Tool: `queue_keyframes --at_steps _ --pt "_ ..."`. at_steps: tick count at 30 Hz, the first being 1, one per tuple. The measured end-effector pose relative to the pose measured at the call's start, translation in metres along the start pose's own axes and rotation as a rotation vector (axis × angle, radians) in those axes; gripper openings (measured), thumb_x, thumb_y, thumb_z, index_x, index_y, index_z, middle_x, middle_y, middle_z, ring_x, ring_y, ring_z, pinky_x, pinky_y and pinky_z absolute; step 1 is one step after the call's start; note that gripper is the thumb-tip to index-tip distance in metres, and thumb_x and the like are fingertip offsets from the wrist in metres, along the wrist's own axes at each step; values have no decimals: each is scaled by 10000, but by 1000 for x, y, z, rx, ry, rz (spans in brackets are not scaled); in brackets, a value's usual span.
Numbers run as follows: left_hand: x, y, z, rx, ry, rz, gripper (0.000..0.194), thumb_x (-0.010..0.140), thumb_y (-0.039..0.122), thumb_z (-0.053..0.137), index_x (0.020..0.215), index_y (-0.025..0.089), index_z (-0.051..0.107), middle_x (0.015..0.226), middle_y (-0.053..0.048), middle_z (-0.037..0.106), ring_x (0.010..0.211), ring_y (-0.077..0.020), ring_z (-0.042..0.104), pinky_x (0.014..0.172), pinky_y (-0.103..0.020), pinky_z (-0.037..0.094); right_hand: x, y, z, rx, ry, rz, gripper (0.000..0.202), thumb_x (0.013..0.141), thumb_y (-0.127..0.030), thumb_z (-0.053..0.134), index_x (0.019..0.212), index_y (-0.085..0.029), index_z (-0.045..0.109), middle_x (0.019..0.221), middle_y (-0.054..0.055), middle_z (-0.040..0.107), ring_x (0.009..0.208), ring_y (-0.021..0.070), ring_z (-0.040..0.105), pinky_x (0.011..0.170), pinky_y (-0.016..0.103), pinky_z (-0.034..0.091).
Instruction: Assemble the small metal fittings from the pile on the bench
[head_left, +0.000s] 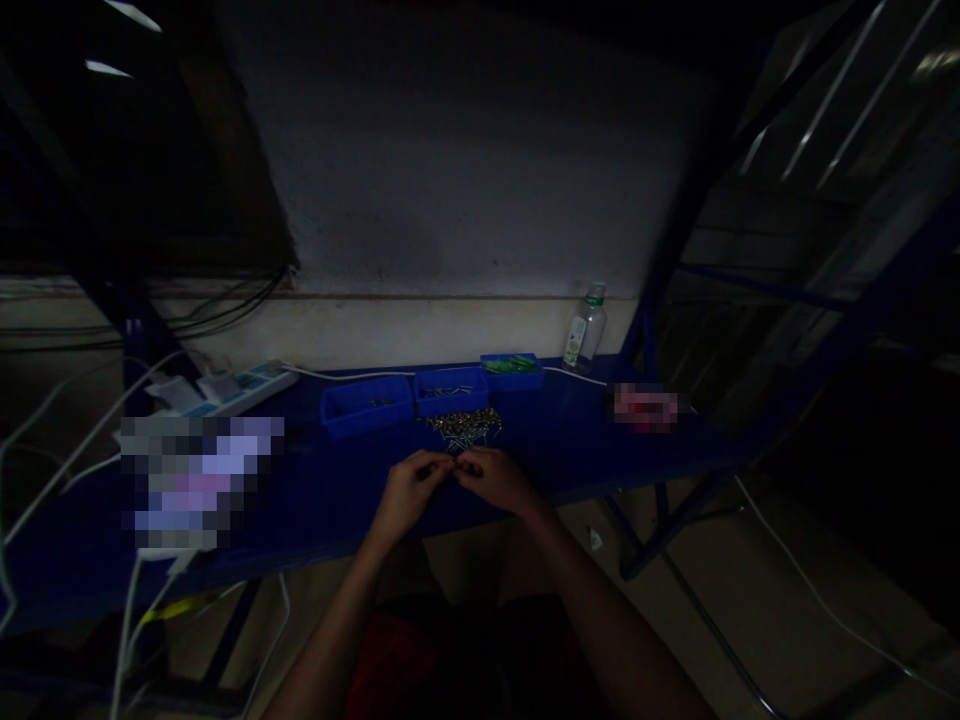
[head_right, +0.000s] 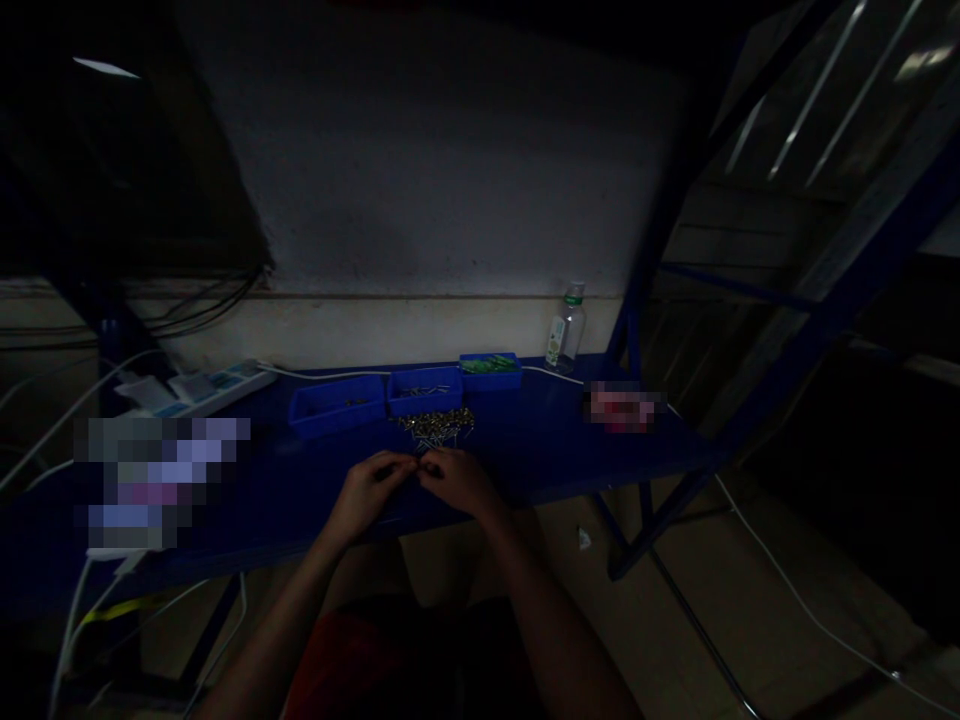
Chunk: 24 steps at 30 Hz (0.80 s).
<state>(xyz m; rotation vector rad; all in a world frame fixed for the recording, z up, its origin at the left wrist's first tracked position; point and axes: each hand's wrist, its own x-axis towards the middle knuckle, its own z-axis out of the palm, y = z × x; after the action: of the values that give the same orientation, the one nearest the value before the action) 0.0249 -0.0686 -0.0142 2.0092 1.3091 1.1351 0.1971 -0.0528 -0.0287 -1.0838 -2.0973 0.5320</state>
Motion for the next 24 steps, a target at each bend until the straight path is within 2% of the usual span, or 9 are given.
queue_keyframes --at_steps 3,7,12,16,20,22,24 --pt "2 -4 0 8 28 -38 267 789 375 517 884 178 670 908 -51 675 825 -188 603 731 -272 448 2 4 3 136 56 60 121 807 -262 504 856 -198 595 767 -2 628 675 109 565 629 206 412" --pt "6 -9 3 34 -69 -23 267 801 372 494 872 187 674 882 -41 678 813 -187 604 730 -267 437 3 8 4 219 146 80 145 806 -290 496 858 -185 580 779 10 634 711 119 588 652 215 438" --pt "6 -7 7 108 -173 8 266 802 380 480 848 206 676 847 -34 673 803 -187 594 720 -260 428 2 3 1 283 125 54 165 816 -303 475 856 -176 573 772 7 632 723 114 596 663 211 443" --pt "5 1 3 21 -200 -43 322 809 428 453 863 185 657 818 -34 666 775 -187 586 700 -264 435 1 1 -2 283 129 76 169 807 -316 487 860 -180 573 764 3 628 711 116 588 650 213 439" --pt "6 3 -3 -63 -122 -87 327 799 432 471 865 165 648 807 -33 659 764 -184 579 690 -263 438 1 3 -1 278 150 77 146 797 -299 496 847 -183 570 722 -8 606 666 107 570 615 201 426" --pt "6 2 -4 -75 -51 -108 322 786 432 491 861 162 648 836 -37 661 790 -189 580 707 -267 439 1 4 0 255 116 58 126 794 -276 494 840 -186 570 707 -15 599 649 100 563 604 194 418" --pt "6 0 -4 -92 -32 -112 322 777 433 504 856 158 650 849 -42 665 801 -193 584 722 -275 444 0 3 1 197 65 47 105 782 -250 503 833 -191 573 691 -22 596 631 96 554 593 190 406"
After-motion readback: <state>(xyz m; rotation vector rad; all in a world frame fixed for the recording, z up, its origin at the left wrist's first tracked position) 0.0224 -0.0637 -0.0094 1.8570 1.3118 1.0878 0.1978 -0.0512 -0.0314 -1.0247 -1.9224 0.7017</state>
